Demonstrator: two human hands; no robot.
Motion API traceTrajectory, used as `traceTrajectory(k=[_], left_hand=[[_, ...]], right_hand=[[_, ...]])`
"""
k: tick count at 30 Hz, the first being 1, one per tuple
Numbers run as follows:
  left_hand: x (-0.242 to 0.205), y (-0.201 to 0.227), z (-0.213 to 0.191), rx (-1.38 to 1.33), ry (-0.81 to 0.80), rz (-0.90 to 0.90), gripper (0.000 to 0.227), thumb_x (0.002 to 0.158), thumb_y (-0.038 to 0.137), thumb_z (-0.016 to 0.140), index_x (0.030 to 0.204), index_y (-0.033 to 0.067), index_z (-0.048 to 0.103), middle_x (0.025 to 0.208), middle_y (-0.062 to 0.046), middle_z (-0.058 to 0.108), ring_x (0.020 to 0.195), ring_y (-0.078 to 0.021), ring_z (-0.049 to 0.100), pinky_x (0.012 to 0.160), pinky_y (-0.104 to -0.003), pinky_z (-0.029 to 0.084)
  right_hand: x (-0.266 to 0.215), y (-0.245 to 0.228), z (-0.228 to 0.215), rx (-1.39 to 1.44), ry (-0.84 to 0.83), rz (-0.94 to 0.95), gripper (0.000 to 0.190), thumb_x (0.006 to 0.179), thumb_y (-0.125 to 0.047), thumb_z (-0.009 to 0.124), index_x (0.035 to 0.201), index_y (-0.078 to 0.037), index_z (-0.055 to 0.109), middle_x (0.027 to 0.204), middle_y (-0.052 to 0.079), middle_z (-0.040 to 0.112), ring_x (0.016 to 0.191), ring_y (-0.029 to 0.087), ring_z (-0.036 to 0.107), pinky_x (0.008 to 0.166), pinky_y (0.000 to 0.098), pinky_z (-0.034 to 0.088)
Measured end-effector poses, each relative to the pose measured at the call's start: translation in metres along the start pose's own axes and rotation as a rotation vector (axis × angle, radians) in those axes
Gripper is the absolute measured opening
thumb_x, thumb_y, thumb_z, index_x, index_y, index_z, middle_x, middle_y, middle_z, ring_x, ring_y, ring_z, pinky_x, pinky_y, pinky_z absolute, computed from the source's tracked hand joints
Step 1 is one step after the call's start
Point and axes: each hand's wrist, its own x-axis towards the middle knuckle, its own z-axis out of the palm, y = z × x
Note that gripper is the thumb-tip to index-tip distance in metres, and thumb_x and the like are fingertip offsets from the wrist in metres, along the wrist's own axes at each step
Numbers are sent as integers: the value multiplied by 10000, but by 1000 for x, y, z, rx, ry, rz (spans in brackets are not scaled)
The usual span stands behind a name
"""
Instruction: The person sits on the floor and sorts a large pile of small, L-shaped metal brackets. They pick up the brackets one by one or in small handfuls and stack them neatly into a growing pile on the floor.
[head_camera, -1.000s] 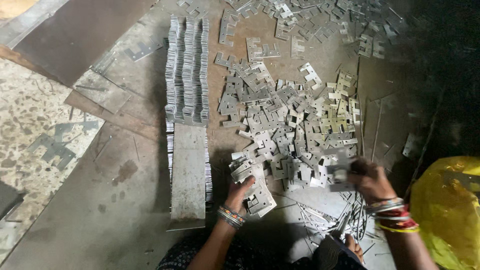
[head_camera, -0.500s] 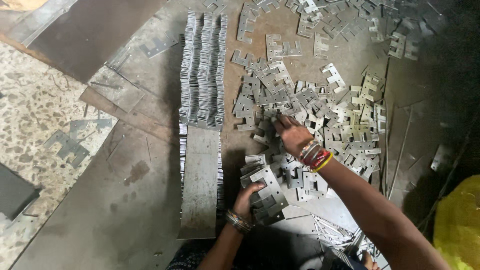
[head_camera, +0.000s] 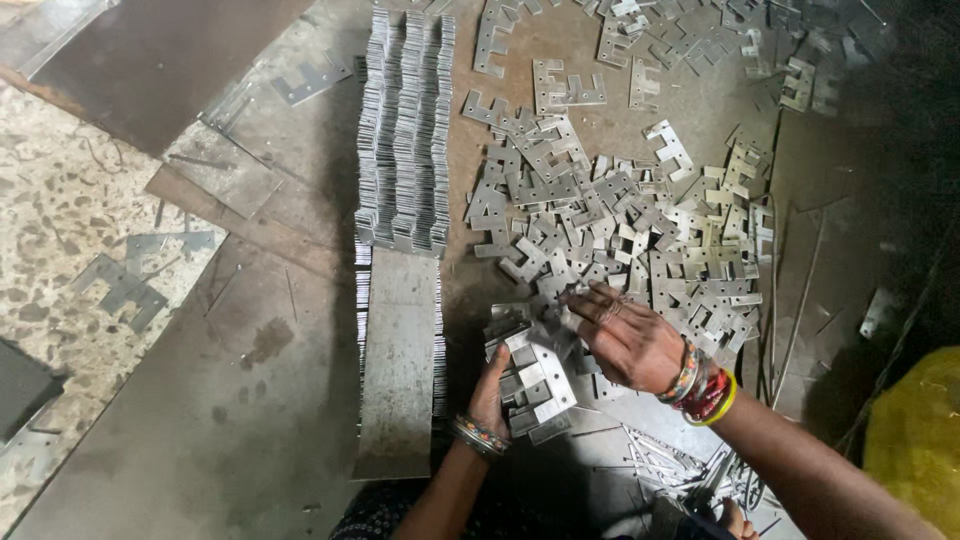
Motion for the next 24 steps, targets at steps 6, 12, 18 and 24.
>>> traceTrajectory(k=[6, 12, 18, 24], left_hand=[[10, -6, -23, 85, 21, -55, 337, 964, 326, 696, 1152, 48, 674, 971, -72, 727, 811, -196, 715, 724, -347, 609], [12, -11, -30, 121, 75, 2, 399, 974, 420, 660, 1154, 64, 666, 978, -57, 720, 813, -175, 699, 716, -326, 591], [12, -13, -33, 37, 10, 42, 549, 957, 535, 625, 1205, 46, 642, 984, -79, 719, 841, -202, 706, 729, -355, 598], [13, -7, -23, 37, 74, 162, 519, 897, 449, 684, 1252, 77, 615, 1025, -40, 717, 888, -188, 714, 760, -377, 610]], right_hand=[[31, 33, 35, -190, -167, 122, 369, 789, -4, 673, 1158, -15, 678, 1395, 177, 606, 1232, 319, 665, 973, 384, 600], [72, 50, 96, -195, -524, 27, 738, 673, -35, 647, 1408, -63, 594, 1502, 228, 554, 1127, 311, 681, 708, 425, 634], [82, 35, 55, -24, -432, 433, 413, 955, -182, 638, 1362, -117, 638, 1135, 158, 746, 929, 275, 736, 774, 386, 629], [68, 13, 4, 708, -317, 703, 436, 824, -215, 686, 1233, -66, 677, 969, 153, 793, 821, 257, 780, 725, 382, 639]])
